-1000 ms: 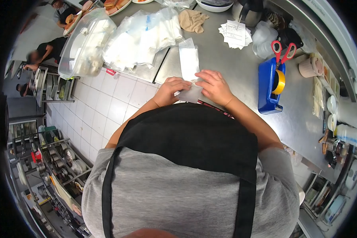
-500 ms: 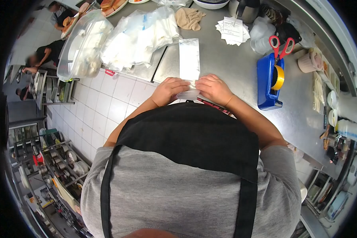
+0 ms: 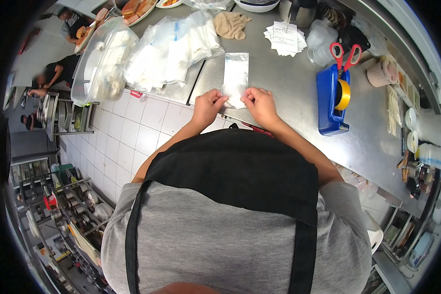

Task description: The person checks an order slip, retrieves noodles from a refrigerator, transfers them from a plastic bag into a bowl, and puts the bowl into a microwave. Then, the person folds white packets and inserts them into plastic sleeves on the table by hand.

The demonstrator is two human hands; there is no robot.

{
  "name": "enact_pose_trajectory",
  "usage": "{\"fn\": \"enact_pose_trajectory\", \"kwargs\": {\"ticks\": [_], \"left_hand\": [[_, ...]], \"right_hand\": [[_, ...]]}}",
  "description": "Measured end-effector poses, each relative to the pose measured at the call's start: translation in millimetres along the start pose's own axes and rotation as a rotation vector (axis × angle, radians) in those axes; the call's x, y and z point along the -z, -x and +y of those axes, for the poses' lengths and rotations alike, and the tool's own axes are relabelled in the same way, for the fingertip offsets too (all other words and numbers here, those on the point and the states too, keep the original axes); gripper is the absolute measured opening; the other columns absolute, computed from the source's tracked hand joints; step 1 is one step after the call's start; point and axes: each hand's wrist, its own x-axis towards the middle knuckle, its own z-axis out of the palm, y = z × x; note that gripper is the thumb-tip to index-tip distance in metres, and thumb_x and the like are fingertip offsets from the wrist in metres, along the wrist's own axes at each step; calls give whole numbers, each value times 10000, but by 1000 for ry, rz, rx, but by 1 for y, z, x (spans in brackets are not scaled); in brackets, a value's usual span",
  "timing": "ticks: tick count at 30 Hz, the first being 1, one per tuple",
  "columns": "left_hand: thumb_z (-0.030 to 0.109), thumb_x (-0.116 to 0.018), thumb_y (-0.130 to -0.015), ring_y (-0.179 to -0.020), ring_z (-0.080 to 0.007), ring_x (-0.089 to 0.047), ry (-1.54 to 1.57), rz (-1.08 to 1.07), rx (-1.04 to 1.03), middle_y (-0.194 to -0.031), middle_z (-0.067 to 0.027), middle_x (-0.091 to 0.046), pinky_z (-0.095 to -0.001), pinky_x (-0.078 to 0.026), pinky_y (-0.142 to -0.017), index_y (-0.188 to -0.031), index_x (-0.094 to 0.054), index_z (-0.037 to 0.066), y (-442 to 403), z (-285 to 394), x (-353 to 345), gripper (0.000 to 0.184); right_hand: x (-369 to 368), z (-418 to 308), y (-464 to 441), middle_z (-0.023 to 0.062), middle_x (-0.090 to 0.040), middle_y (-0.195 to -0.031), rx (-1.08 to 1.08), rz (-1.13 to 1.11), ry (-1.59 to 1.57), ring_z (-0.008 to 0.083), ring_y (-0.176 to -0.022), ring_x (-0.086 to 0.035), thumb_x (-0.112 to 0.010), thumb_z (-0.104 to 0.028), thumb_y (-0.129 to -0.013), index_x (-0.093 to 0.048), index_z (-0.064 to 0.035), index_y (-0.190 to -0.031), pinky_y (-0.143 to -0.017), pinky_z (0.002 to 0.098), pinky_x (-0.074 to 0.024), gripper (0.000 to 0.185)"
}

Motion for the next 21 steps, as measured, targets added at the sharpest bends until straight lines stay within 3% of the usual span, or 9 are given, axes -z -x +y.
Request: {"fn": "enact_pose_trajectory", "kwargs": {"ticks": [2, 5, 8, 17, 20, 21], "left_hand": [[238, -693, -794, -546, -275, -610, -68, 46, 8, -630, -101, -642, -378, -457, -585, -791, -584, 27, -3, 3, -3, 238], [268, -683, -795, -594, -284, -630, -198, 45, 60, -633, -114, -644, -383, -453, -647, -954, -553, 54, -11, 5, -5, 296], [315, -709, -767, -679, -306, -656, -297, 13, 146, -703, -129, -664, -396, -499, -635, -1032, -522, 59, -20, 14, -2, 414], [378, -672, -780, -703, -296, -657, -443, -38, 225, -718, -90, -674, -396, -461, -699, -1043, -504, 103, -29, 18, -6, 416], [359, -687, -772, -654, -291, -648, -417, -18, 221, -665, -76, -660, -360, -455, -703, -1067, -499, 102, -29, 16, -6, 434], [353, -691, -775, -698, -277, -649, -351, -50, 258, -724, -88, -664, -352, -459, -727, -1092, -489, 96, -29, 19, -2, 456]], "right_hand": [[1, -5, -4, 97, -642, -735, -129, -48, -77, 260, -659, -605, -688, -176, -778, -608, -28, -877, -650, 364, -457, 195], [-1, -8, -12, 120, -650, -716, -246, -46, -56, 284, -668, -631, -691, -180, -769, -597, -16, -919, -619, 377, -480, 241], [0, -13, -19, 132, -661, -744, -298, -50, 51, 296, -736, -650, -697, -215, -760, -588, -23, -960, -667, 405, -491, 298], [2, -20, -50, 156, -674, -833, -340, -118, 346, 326, -805, -650, -686, -362, -758, -601, -38, -981, -709, 409, -500, 402], [-6, -10, -56, 137, -664, -780, -317, -110, 313, 307, -742, -642, -707, -380, -737, -613, -31, -922, -668, 392, -494, 407], [-6, -9, -56, 123, -658, -759, -318, -118, 223, 276, -705, -634, -717, -366, -737, -615, -30, -899, -639, 370, -486, 387]]}}
